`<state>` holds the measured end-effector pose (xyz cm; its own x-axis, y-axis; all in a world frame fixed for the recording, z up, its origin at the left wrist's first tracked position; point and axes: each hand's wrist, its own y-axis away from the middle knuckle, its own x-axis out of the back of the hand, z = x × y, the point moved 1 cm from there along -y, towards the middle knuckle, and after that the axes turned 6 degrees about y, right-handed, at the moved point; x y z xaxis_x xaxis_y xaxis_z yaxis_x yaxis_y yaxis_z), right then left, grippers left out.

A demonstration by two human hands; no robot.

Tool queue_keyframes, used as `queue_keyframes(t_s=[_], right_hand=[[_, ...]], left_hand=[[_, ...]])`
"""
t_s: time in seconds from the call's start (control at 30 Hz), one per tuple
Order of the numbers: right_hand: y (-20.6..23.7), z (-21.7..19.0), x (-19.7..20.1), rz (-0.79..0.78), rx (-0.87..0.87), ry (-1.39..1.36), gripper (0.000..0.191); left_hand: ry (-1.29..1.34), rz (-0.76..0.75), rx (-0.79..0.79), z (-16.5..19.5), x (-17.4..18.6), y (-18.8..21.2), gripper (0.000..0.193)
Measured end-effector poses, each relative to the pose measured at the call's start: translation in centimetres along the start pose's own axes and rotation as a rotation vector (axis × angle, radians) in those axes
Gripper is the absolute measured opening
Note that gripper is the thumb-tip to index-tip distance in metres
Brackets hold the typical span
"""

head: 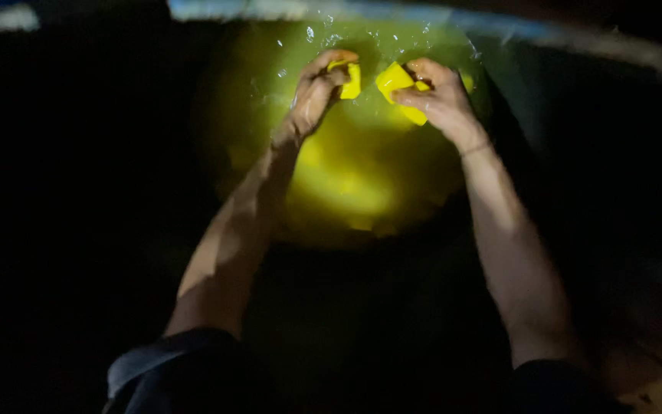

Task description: The person lifts soft yellow tofu blocks one at a time out of a large vat filled with yellowish liquid and places them into a blue plastic crate, arranging the blocks in rows. They occasionally scoop stray blocks from the liquid and continue filling the crate.

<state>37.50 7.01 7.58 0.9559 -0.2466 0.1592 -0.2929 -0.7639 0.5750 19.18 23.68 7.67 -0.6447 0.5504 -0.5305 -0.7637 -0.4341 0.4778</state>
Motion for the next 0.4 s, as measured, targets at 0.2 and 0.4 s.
queue_keyframes(t_s=[0.2,0.4], right_hand=[[4.5,-1.0,-7.2,0.123,0.020,0.010,0.037],[7.5,-4.4,-10.0,0.334,0.274,0.379,0.040]], left_hand=[[0.886,0.324,0.098,-6.9,-3.4,3.8,0.030],[0.937,0.366,-0.051,-9.3,-4.5,5.4,0.031]])
